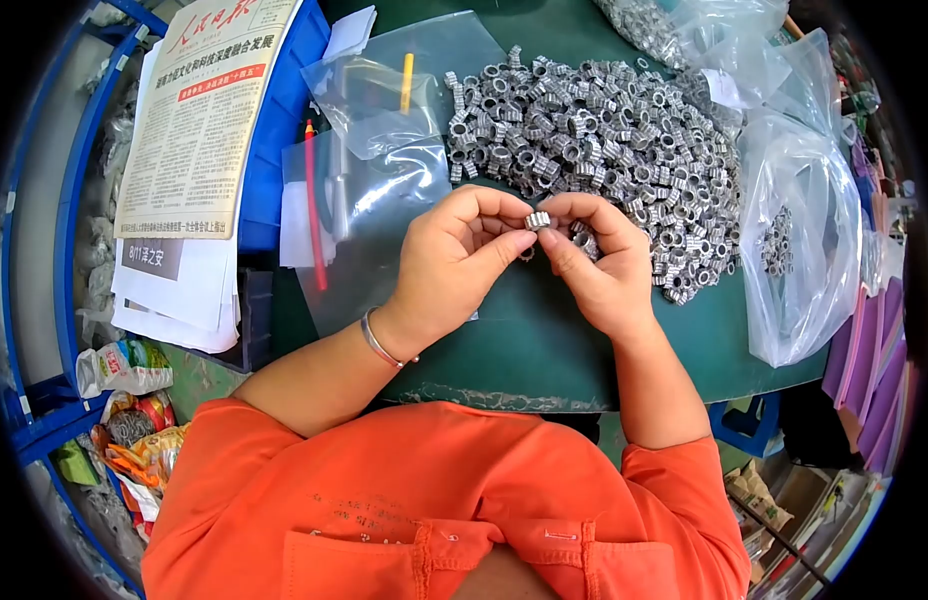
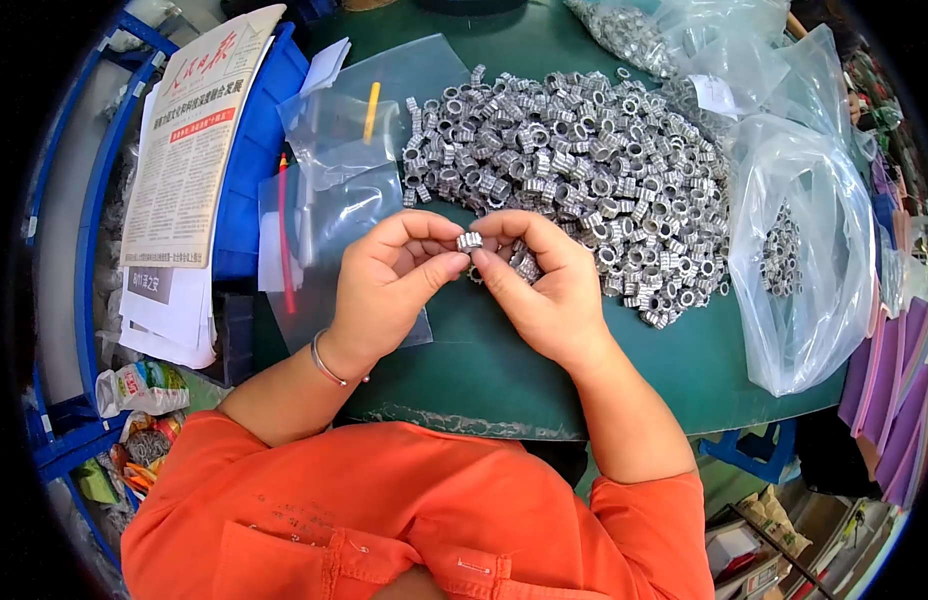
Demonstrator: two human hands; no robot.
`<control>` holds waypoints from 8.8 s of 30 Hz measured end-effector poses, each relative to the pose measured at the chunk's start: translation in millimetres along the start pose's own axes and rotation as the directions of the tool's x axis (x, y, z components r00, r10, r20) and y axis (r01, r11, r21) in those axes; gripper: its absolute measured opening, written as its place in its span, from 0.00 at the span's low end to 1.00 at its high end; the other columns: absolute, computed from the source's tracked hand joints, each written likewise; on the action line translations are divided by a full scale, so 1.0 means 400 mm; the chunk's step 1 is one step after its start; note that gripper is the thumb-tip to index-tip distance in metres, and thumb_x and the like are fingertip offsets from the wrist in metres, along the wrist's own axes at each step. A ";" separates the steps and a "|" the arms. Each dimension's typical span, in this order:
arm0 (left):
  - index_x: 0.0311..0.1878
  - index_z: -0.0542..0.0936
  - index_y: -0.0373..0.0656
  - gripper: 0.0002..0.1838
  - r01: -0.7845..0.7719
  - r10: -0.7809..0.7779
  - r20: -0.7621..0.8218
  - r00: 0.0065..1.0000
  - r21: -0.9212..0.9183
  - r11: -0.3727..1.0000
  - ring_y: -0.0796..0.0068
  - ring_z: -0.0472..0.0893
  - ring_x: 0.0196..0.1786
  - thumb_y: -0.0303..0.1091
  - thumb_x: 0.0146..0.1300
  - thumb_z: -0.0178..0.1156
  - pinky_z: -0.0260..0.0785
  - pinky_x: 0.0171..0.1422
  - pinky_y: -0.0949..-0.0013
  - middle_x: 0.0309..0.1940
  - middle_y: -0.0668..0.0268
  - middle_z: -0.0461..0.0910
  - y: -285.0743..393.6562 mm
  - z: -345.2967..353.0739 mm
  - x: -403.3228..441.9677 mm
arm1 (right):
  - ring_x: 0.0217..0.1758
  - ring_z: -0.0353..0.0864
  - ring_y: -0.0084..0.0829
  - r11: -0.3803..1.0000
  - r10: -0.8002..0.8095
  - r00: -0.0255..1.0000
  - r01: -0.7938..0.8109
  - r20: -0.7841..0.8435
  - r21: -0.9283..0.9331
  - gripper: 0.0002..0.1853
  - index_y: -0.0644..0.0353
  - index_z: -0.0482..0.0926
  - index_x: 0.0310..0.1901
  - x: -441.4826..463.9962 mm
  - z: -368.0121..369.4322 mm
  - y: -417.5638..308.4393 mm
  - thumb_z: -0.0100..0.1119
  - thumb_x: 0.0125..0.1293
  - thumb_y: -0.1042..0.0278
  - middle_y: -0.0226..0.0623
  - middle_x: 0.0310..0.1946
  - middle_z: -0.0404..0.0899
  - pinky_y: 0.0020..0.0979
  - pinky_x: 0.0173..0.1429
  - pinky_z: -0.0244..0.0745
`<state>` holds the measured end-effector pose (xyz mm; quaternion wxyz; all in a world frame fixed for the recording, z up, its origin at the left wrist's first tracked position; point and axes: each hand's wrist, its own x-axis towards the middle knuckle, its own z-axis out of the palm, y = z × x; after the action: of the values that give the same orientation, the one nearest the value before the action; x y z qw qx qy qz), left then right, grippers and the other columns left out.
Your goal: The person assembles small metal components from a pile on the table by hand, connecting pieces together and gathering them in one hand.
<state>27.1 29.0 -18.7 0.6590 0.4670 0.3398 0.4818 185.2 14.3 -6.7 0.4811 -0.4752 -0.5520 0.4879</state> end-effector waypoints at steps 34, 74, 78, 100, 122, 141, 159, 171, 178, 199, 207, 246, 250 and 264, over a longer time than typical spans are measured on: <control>0.32 0.71 0.38 0.11 -0.391 0.244 0.305 0.920 0.744 0.541 0.55 0.72 0.37 0.19 0.43 0.58 0.67 0.42 0.61 0.34 0.56 0.70 -0.022 -0.003 0.008 | 0.22 0.66 0.24 0.622 0.130 0.905 -0.393 0.405 0.677 0.21 0.69 0.61 0.57 0.008 -0.032 -0.017 0.41 0.68 0.65 0.35 0.29 0.67 0.18 0.16 0.54; 0.41 0.75 0.38 0.07 0.208 -0.206 0.034 0.978 -0.120 0.971 0.90 0.66 0.20 0.29 0.61 0.56 0.56 0.21 0.85 0.21 0.74 0.71 0.031 -0.001 -0.003 | 0.36 0.75 0.25 0.981 -0.192 0.980 0.193 0.050 -0.019 0.07 0.65 0.77 0.33 0.011 -0.026 0.007 0.63 0.50 0.80 0.35 0.31 0.76 0.24 0.41 0.70; 0.40 0.76 0.37 0.06 0.186 -0.183 0.040 0.982 -0.095 0.978 0.90 0.66 0.21 0.27 0.60 0.56 0.57 0.23 0.85 0.23 0.74 0.72 0.033 0.001 -0.006 | 0.31 0.73 0.19 0.993 -0.065 0.998 0.063 0.010 0.103 0.06 0.65 0.77 0.34 0.002 -0.020 -0.008 0.62 0.53 0.79 0.32 0.30 0.76 0.19 0.36 0.69; 0.34 0.77 0.37 0.03 0.006 -0.012 0.060 0.998 0.091 0.996 0.86 0.72 0.33 0.23 0.55 0.60 0.64 0.35 0.82 0.32 0.70 0.75 0.028 -0.005 -0.007 | 0.25 0.70 0.14 0.963 0.109 0.991 -0.125 0.076 0.238 0.06 0.66 0.78 0.37 0.003 -0.024 -0.006 0.59 0.56 0.80 0.28 0.28 0.76 0.16 0.28 0.66; 0.61 0.61 0.34 0.25 0.373 -0.229 0.310 0.923 -0.568 0.734 0.63 0.66 0.62 0.18 0.57 0.47 0.61 0.64 0.66 0.61 0.49 0.61 0.011 -0.026 0.015 | 0.32 0.76 0.28 0.917 -0.250 0.959 0.278 0.131 -0.287 0.11 0.62 0.78 0.37 0.009 -0.010 -0.011 0.62 0.49 0.80 0.35 0.29 0.77 0.26 0.36 0.71; 0.39 0.76 0.36 0.07 0.103 -0.103 -0.016 0.995 0.001 0.995 0.86 0.73 0.32 0.22 0.56 0.59 0.68 0.37 0.81 0.33 0.69 0.77 0.024 -0.006 -0.002 | 0.35 0.76 0.23 0.993 -0.089 0.995 0.092 0.044 -0.078 0.07 0.64 0.77 0.36 0.003 -0.008 -0.004 0.60 0.54 0.78 0.35 0.31 0.77 0.23 0.41 0.70; 0.51 0.67 0.34 0.13 0.249 -0.253 0.006 0.968 -0.189 0.950 0.74 0.78 0.41 0.23 0.63 0.49 0.71 0.40 0.76 0.43 0.56 0.75 0.024 -0.007 0.005 | 0.18 0.63 0.16 0.687 0.279 0.944 -0.323 0.174 0.651 0.10 0.67 0.75 0.44 0.012 -0.037 -0.010 0.54 0.61 0.74 0.35 0.28 0.76 0.15 0.16 0.51; 0.45 0.73 0.35 0.10 0.262 -0.264 0.010 0.965 -0.164 0.951 0.79 0.77 0.34 0.24 0.60 0.55 0.69 0.33 0.80 0.35 0.64 0.77 0.028 -0.005 0.002 | 0.19 0.66 0.17 0.523 0.309 0.922 -0.369 0.233 0.768 0.10 0.66 0.75 0.43 0.017 -0.052 0.000 0.53 0.61 0.74 0.34 0.28 0.75 0.14 0.16 0.54; 0.45 0.73 0.33 0.11 0.243 -0.247 0.008 0.969 -0.225 0.944 0.74 0.80 0.39 0.23 0.59 0.56 0.74 0.40 0.77 0.36 0.62 0.77 0.029 -0.007 0.000 | 0.20 0.66 0.18 0.476 0.320 0.907 -0.403 0.273 0.782 0.11 0.65 0.74 0.45 0.018 -0.053 -0.006 0.53 0.61 0.74 0.35 0.29 0.75 0.14 0.16 0.55; 0.48 0.69 0.35 0.12 0.175 -0.189 -0.034 0.981 -0.246 0.953 0.69 0.75 0.49 0.20 0.60 0.49 0.69 0.53 0.69 0.46 0.57 0.72 0.006 -0.005 0.009 | 0.19 0.71 0.17 0.823 0.316 0.949 -0.283 0.015 0.492 0.06 0.68 0.76 0.37 0.012 -0.019 -0.019 0.53 0.58 0.78 0.37 0.25 0.78 0.15 0.16 0.57; 0.46 0.70 0.35 0.09 0.285 -0.280 0.056 0.958 -0.254 0.924 0.70 0.77 0.48 0.27 0.64 0.50 0.72 0.48 0.72 0.46 0.55 0.73 0.020 -0.007 0.006 | 0.22 0.70 0.22 0.536 0.231 0.948 -0.310 0.217 0.785 0.11 0.65 0.72 0.43 0.014 -0.039 -0.008 0.47 0.58 0.79 0.39 0.26 0.74 0.17 0.14 0.57; 0.42 0.76 0.34 0.12 -0.140 0.140 0.025 0.990 0.017 0.990 0.80 0.76 0.40 0.15 0.53 0.57 0.71 0.42 0.78 0.40 0.65 0.73 0.005 -0.004 -0.001 | 0.29 0.73 0.22 0.934 0.131 0.990 -0.141 0.055 0.329 0.08 0.63 0.79 0.37 0.002 -0.032 -0.004 0.62 0.53 0.78 0.34 0.27 0.75 0.19 0.25 0.65; 0.44 0.74 0.37 0.16 -0.249 0.243 0.054 0.969 0.212 0.945 0.77 0.75 0.41 0.14 0.50 0.57 0.72 0.40 0.76 0.40 0.63 0.72 0.000 -0.002 -0.009 | 0.31 0.74 0.18 0.991 -0.100 0.995 0.102 0.029 -0.084 0.09 0.63 0.80 0.37 0.004 -0.012 -0.005 0.63 0.53 0.77 0.30 0.28 0.76 0.19 0.34 0.69; 0.53 0.65 0.35 0.26 -0.215 0.362 0.120 0.924 0.948 0.235 0.58 0.71 0.46 0.17 0.47 0.57 0.65 0.51 0.63 0.47 0.53 0.64 0.011 -0.061 0.017 | 0.22 0.70 0.16 0.854 0.112 0.986 -0.157 0.119 0.497 0.09 0.66 0.77 0.42 0.003 -0.029 0.008 0.57 0.59 0.77 0.37 0.31 0.79 0.16 0.19 0.60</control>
<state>5.9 42.8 -22.5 0.1306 0.7875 0.5057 0.3273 196.6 16.7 -9.2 0.5289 -0.3491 -0.3908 0.6676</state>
